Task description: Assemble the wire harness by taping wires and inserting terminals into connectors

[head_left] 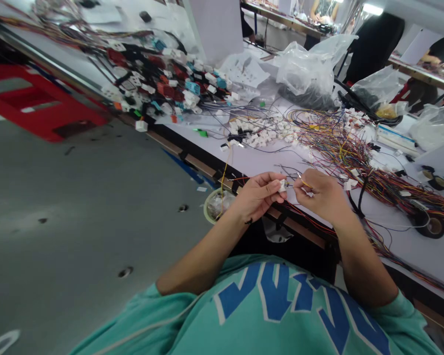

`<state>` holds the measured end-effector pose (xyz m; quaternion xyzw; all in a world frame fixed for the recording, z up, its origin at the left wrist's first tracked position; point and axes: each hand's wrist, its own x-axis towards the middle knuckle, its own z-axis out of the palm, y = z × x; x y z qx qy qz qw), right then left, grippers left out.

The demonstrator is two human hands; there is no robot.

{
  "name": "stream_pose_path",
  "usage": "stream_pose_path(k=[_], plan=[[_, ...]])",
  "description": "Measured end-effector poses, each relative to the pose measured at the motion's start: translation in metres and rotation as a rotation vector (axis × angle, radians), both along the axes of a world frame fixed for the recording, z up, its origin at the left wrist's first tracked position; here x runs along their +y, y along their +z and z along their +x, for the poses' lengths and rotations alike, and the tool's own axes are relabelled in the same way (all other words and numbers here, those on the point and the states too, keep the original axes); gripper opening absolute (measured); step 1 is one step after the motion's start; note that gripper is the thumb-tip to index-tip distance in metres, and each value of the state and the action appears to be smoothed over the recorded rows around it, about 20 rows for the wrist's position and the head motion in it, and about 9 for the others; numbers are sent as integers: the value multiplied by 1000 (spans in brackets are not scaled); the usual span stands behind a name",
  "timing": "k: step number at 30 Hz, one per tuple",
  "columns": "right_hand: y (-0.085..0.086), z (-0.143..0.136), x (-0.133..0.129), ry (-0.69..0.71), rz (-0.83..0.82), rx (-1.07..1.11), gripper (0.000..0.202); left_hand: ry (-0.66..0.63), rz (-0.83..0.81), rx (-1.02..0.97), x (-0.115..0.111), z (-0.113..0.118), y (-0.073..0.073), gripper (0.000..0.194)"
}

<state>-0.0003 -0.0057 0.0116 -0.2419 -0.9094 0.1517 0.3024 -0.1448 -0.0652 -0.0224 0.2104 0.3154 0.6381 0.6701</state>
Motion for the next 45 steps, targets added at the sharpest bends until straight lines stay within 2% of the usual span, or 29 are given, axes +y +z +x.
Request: stream_pose_path(k=[3, 10, 14, 18, 22, 29, 36, 39, 45], plan=[[-5, -1, 0, 20, 106, -4, 15, 22, -14, -4, 1, 1, -1, 34], [-15, -5, -2, 31, 205, -144, 15, 35, -71, -22, 2, 2, -5, 35], [-20, -6, -1, 38, 227, -186, 14, 19, -163, -20, 2, 0, -6, 21], [-19, -6, 2, 114, 148, -47, 16, -6, -249, -11, 2, -1, -1, 5], [-15, -6, 4, 145, 44, 57, 15, -31, -274, 8, 3, -2, 4, 12], [-19, -11, 0, 130, 14, 3, 18, -52, -254, 1, 2, -1, 2, 12], [-12, -7, -2, 71, -232, -8, 9, -38, -276, 25, 0, -2, 5, 7], [-13, -7, -2, 63, -233, -24, 12, -35, -246, 25, 0, -1, 3, 8], [-18, -10, -1, 54, -156, -127, 14, 11, -142, 36, 0, 1, -4, 28]])
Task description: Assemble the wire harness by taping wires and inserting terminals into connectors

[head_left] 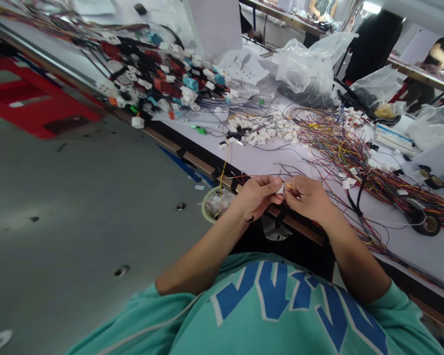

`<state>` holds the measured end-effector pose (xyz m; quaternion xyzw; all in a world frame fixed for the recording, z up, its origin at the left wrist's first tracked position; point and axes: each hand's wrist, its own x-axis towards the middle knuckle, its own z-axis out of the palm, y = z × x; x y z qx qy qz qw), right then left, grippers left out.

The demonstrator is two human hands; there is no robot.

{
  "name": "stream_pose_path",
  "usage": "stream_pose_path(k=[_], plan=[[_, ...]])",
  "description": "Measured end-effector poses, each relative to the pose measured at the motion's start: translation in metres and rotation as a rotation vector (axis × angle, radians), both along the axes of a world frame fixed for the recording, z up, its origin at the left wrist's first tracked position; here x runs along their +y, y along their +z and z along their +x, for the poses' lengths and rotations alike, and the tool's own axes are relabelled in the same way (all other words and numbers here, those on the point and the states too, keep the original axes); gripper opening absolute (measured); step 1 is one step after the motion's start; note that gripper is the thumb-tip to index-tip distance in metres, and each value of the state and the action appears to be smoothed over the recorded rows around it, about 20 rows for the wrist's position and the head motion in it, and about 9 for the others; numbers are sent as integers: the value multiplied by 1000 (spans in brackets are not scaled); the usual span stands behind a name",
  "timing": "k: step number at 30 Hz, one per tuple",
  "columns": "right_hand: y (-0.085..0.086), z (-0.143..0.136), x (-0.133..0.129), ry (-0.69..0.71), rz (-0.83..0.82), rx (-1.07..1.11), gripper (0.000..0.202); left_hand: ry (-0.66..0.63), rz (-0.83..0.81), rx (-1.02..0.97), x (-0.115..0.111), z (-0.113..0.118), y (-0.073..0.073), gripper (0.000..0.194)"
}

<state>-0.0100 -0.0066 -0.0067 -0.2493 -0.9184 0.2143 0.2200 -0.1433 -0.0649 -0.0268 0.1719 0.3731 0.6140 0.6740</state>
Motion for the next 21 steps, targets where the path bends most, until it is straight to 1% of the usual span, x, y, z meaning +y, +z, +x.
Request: stream_pose_path(k=[3, 5, 7, 12, 13, 15, 17, 19, 21], plan=[[3, 1, 3, 20, -85, -49, 14, 9, -11, 15, -1, 0, -2, 32], [6, 2, 4, 27, -163, -37, 12, 4, -22, 19, -1, -1, -2, 31], [7, 2, 4, 10, -190, -28, 11, 5, -25, 25, -1, -1, -2, 30], [4, -1, 3, -42, -102, -81, 18, 32, -9, 74, 0, 1, -2, 29], [4, 0, 3, -28, -102, -85, 18, 35, -1, 87, 0, 1, -2, 29], [7, 3, 7, 52, -136, -71, 15, 22, 17, 120, -2, -1, -1, 31], [10, 7, 12, 128, -147, -39, 19, -11, 35, 170, -3, -4, 1, 32], [12, 11, 16, 118, -64, -51, 25, -34, 44, 221, -5, -7, 5, 34], [12, 12, 17, 49, 83, -145, 25, -46, 48, 259, -6, -8, 9, 35]])
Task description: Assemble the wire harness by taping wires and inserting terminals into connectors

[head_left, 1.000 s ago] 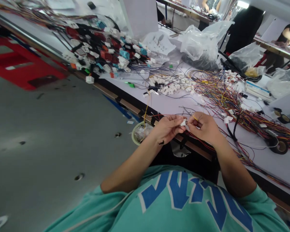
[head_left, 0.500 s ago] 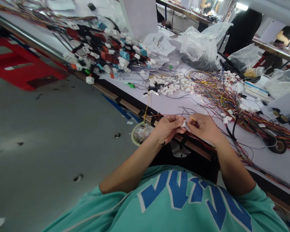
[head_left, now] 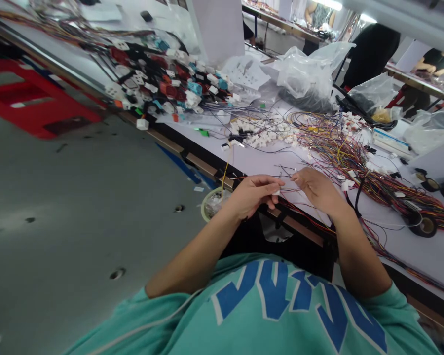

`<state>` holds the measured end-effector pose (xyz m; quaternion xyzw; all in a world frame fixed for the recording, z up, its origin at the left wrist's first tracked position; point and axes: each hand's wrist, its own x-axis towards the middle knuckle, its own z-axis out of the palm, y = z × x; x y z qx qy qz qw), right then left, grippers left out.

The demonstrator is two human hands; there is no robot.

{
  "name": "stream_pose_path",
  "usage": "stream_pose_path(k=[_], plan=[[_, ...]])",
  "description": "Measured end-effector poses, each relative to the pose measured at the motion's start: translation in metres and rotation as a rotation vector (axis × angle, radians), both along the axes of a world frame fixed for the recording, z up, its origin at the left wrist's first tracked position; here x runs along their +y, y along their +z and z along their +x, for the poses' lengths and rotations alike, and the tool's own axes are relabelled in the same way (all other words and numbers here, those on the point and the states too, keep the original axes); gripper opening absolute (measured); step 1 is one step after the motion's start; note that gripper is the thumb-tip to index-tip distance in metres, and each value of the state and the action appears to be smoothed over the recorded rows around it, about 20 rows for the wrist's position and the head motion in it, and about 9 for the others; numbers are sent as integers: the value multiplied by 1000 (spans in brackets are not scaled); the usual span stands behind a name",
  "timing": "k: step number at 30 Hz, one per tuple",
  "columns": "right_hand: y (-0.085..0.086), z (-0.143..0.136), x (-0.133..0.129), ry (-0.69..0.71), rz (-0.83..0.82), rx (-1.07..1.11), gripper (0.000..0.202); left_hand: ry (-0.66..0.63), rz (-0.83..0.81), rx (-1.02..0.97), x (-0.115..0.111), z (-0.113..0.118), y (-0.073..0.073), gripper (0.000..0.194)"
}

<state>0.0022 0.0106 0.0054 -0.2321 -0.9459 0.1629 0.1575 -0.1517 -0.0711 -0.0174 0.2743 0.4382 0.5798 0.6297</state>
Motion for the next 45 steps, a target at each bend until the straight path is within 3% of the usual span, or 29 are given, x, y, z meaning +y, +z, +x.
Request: stream_pose_path(k=[3, 5, 9, 15, 19, 24, 35, 45], plan=[[-3, -2, -3, -27, 171, -181, 21, 21, 22, 51, 0, 2, 3, 34], [-5, -3, -5, -7, 197, -216, 18, 46, 35, 87, 0, 5, 3, 32], [-7, -3, -7, 42, 48, -10, 15, 91, 46, 89, 1, 8, 1, 29], [0, -4, -12, -87, -105, 287, 13, 78, 62, -7, 0, 11, 2, 34], [9, -3, -13, -170, -172, 305, 11, 19, 92, -102, 0, 8, 0, 40], [13, -3, -13, -175, -193, 250, 11, -15, 108, -155, 1, 3, -4, 36], [10, -5, -18, -211, -197, 291, 9, 20, 150, -117, 1, 6, -7, 31], [9, -12, -19, -372, -533, 284, 11, 155, 199, -5, 0, 8, -11, 29]])
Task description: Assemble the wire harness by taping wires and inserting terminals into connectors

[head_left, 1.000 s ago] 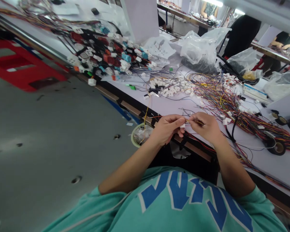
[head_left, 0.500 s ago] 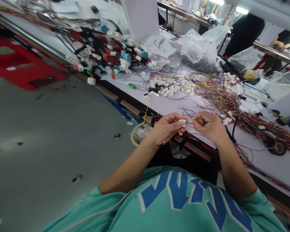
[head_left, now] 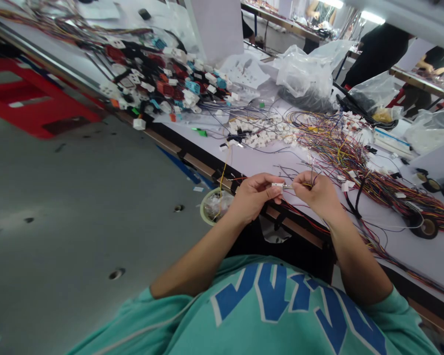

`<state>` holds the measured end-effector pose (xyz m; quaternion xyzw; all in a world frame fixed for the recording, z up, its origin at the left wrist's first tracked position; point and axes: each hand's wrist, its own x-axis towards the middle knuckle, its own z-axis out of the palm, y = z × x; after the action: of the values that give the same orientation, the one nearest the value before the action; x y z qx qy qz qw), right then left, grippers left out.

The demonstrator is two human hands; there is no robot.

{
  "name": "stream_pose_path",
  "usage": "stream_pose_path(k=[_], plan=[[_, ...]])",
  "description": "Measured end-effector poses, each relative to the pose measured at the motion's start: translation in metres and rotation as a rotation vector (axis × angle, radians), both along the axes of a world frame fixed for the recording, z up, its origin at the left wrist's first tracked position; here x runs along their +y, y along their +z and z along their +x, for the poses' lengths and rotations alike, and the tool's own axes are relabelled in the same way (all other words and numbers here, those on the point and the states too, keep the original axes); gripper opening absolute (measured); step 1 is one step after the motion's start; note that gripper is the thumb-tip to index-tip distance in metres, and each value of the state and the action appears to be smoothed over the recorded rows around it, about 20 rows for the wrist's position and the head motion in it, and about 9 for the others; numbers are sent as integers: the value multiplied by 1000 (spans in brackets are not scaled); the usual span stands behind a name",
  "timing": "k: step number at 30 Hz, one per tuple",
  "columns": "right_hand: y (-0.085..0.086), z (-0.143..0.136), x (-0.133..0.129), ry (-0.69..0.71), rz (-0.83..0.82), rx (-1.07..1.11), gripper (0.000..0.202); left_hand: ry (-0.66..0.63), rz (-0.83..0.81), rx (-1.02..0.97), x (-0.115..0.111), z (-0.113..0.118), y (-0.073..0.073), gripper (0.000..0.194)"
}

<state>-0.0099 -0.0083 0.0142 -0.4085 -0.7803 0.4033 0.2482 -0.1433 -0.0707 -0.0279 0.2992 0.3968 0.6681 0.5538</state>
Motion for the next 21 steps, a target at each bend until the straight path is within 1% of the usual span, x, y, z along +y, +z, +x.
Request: stream_pose_path(k=[2, 5, 8, 10, 12, 16, 21], plan=[[0, -2, -1, -30, -45, 23, 12, 19, 15, 31, 0, 0, -2, 27], [-3, -6, -5, -66, -61, 58, 11, 47, 22, 84, -1, 0, -6, 25], [-8, -11, -10, -73, -76, 55, 10, 66, 15, 109, -1, 1, -9, 25], [-11, -12, -12, -73, -64, 64, 10, 66, 1, 80, 0, 2, -10, 26], [-12, -12, -11, -66, -55, 79, 11, 57, -29, 9, 2, 4, -9, 29], [-11, -7, -4, 8, -109, 76, 14, 10, -77, -141, 4, 5, -6, 34], [-9, -4, -2, 24, -101, 60, 12, -10, -80, -181, 4, 5, -3, 34]])
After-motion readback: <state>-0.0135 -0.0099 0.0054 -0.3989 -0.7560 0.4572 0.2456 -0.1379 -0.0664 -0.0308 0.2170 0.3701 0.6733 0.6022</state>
